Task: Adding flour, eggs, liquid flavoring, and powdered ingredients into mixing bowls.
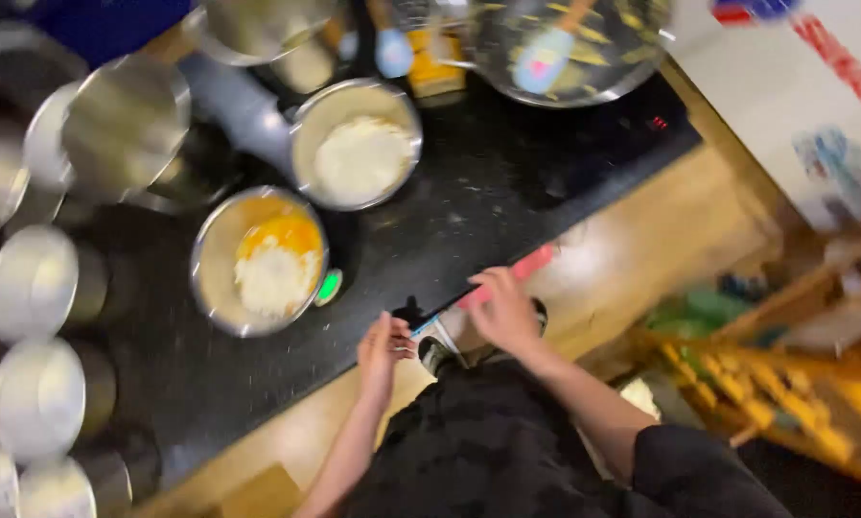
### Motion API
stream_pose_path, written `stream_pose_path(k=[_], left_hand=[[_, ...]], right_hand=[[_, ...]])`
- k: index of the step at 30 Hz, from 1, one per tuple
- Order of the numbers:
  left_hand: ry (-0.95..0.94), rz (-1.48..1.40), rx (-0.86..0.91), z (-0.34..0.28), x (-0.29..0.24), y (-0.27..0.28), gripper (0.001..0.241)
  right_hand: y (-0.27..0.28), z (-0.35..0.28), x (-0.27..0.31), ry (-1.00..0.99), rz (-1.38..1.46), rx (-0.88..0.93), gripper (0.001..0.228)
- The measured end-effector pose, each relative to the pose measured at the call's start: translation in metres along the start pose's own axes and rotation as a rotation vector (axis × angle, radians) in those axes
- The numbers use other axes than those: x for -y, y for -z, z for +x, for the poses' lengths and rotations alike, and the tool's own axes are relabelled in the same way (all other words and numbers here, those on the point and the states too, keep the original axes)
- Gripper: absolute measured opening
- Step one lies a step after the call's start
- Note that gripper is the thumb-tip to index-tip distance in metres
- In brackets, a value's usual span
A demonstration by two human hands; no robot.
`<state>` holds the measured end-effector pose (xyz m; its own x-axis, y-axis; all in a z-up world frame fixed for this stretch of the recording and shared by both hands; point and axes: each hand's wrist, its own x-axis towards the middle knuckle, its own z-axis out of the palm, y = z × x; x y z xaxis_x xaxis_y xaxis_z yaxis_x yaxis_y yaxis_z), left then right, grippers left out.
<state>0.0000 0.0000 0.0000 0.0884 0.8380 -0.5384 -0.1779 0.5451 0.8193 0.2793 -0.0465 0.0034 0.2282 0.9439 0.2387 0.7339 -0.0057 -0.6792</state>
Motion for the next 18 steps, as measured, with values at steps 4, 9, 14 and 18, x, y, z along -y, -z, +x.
stream_pose_path(k=[4, 9, 14, 18], left_hand=[[0.051, 0.175, 0.246, 0.023, 0.037, -0.064, 0.060], [0.116, 0.258, 0.572, 0.070, 0.120, -0.150, 0.028], [0.221, 0.586, 0.637, 0.097, 0.164, -0.258, 0.030], [0.271, 0.645, 0.650, 0.102, 0.182, -0.369, 0.026]], right_hand=[[0.049, -0.043, -0.096, -0.227, -0.071, -0.218, 0.028], [0.068, -0.081, -0.238, -0.592, -0.187, -0.370, 0.025], [0.070, -0.087, -0.323, -0.798, -0.014, -0.421, 0.022], [0.120, -0.050, -0.350, -0.989, 0.311, -0.361, 0.023]])
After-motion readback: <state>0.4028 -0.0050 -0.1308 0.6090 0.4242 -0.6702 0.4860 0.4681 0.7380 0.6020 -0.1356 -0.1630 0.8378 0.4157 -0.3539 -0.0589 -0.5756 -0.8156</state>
